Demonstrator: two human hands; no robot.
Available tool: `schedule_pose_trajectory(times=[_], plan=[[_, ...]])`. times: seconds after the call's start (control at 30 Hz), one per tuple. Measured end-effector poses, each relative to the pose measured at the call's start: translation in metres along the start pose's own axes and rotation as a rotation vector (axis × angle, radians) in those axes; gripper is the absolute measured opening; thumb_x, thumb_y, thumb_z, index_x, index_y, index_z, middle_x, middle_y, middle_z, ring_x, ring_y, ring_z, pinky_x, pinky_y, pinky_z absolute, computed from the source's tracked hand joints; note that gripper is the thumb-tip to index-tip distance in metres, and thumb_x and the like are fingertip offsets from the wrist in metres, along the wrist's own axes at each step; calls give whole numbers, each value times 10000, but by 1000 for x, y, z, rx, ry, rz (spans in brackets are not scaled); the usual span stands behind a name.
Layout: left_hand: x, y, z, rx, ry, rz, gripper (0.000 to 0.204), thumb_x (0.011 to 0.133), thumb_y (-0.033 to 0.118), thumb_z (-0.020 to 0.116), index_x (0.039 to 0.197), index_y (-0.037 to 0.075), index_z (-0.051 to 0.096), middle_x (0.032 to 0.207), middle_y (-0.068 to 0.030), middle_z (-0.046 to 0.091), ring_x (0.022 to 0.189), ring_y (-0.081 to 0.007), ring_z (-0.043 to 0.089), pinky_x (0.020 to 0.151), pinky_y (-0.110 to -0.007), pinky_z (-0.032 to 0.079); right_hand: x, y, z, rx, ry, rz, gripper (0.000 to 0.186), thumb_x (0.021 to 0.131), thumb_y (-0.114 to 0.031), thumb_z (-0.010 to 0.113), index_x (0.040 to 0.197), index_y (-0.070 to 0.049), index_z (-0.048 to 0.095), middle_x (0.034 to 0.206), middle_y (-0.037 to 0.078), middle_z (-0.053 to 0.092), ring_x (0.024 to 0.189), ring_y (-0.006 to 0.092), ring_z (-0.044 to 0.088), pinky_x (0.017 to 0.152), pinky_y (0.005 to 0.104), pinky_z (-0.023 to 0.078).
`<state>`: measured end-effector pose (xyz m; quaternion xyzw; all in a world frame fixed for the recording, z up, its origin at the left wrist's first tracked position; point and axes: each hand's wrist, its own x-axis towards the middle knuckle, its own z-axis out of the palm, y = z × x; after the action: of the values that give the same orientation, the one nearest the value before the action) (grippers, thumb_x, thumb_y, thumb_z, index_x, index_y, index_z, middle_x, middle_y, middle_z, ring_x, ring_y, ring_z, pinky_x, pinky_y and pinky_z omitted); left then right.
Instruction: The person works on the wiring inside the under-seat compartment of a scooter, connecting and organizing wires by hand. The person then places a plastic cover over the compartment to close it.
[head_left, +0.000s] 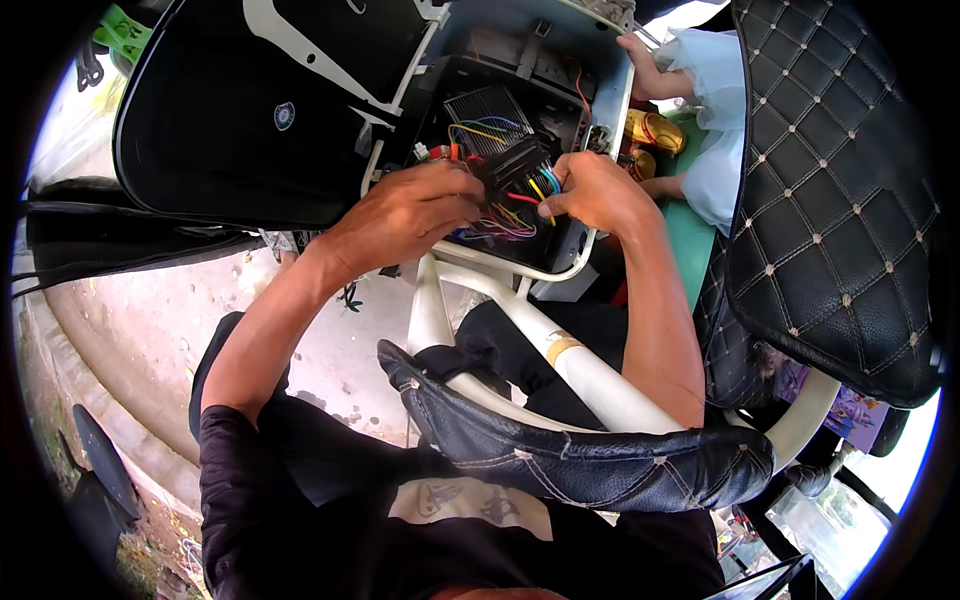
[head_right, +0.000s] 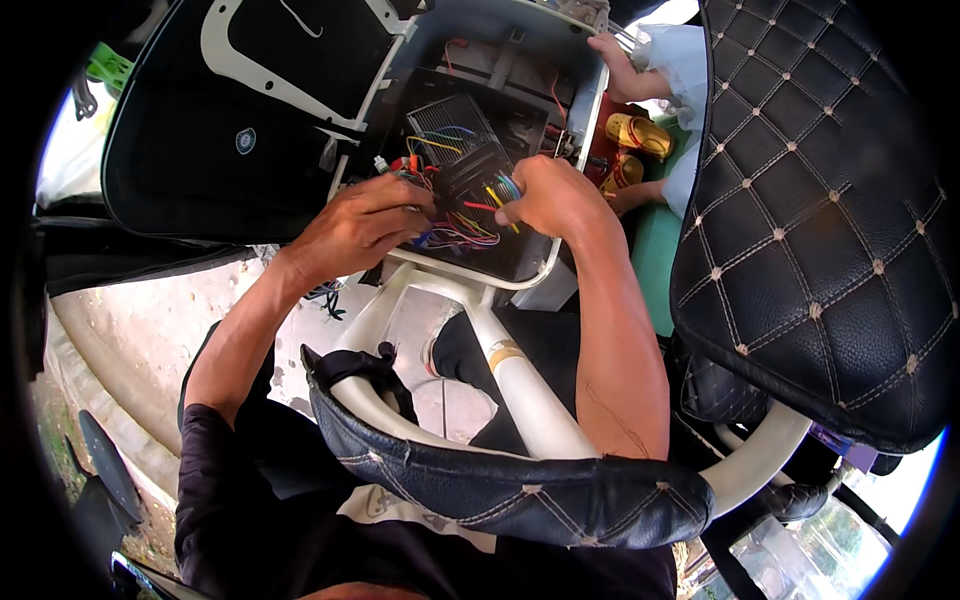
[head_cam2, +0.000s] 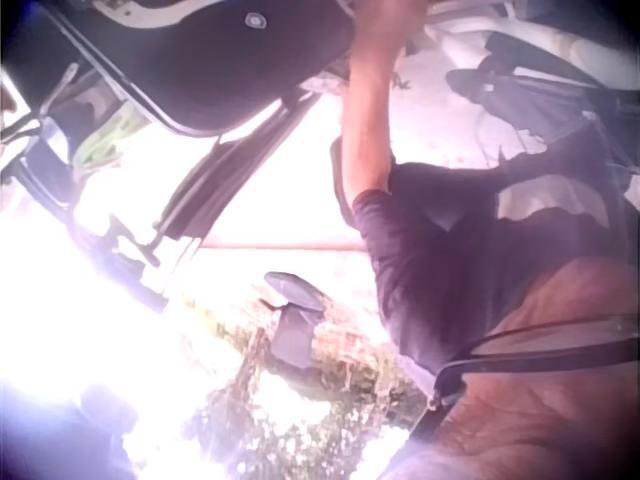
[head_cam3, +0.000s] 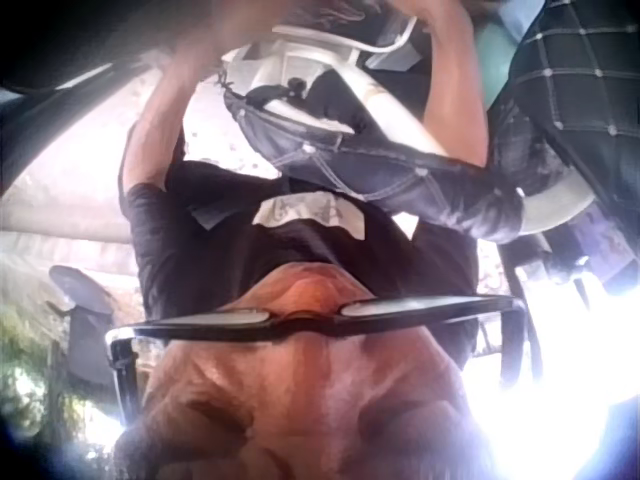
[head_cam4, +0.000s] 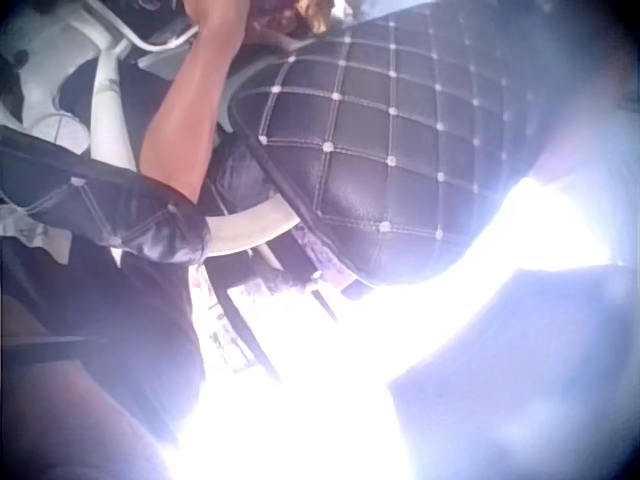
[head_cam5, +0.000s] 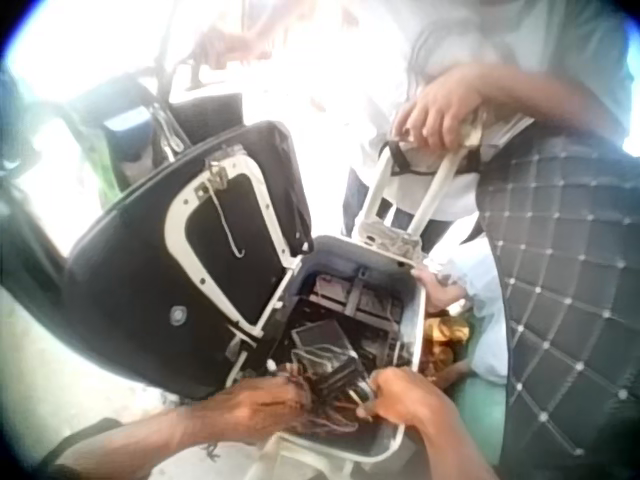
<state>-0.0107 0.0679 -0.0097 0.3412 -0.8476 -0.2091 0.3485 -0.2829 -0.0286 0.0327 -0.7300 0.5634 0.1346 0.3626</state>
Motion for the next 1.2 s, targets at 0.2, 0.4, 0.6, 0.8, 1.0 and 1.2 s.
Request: schedule_pose_trajectory(times=[0.2,0.4,0.6,0.8,1.0,1.2], plan=[[-36,0,13,55,-279,-127,226,905,123,764,1110,30,750,1197,-84,711,1098,-279,699,961,-399,583,-1,-23,-1,-154,33,14,412,822,-324,899,1008,15,756,950,242,748,967,395,730,852,482,549],[-39,-10,22,58,-371,-45,325,945,191,732,1234,45,710,1287,-100,675,1173,-319,659,1029,-439,545,15,-20,7,-133,42,23,409,828,-340,894,998,10,769,994,281,741,1044,450,716,896,518,556],[-8,6,4,238,34,-217,580,914,226,769,1427,23,590,1537,-157,518,1421,-402,484,1187,-497,409,9,-25,15,-130,-16,-88,316,872,-287,847,996,-7,769,1029,255,742,1039,453,708,872,515,552],[-1,-13,30,501,-109,-268,798,996,505,654,1586,9,449,1696,-192,358,1573,-380,321,1294,-496,262,18,-19,24,-103,69,-27,391,868,-308,853,1087,7,779,1087,267,749,1113,435,712,961,495,570],[6,-23,41,570,-152,-212,814,1002,547,619,1566,-20,466,1653,-222,419,1549,-398,358,1285,-500,268,25,-9,36,-185,152,-12,391,871,-323,861,1066,9,790,1114,287,748,1118,408,732,955,488,575],[3,-23,37,594,-169,-200,832,1002,555,621,1577,-22,448,1675,-226,382,1566,-388,334,1292,-496,246,-1,36,3,231,121,18,333,954,-301,783,926,31,780,806,149,758,733,262,730,706,400,570]])
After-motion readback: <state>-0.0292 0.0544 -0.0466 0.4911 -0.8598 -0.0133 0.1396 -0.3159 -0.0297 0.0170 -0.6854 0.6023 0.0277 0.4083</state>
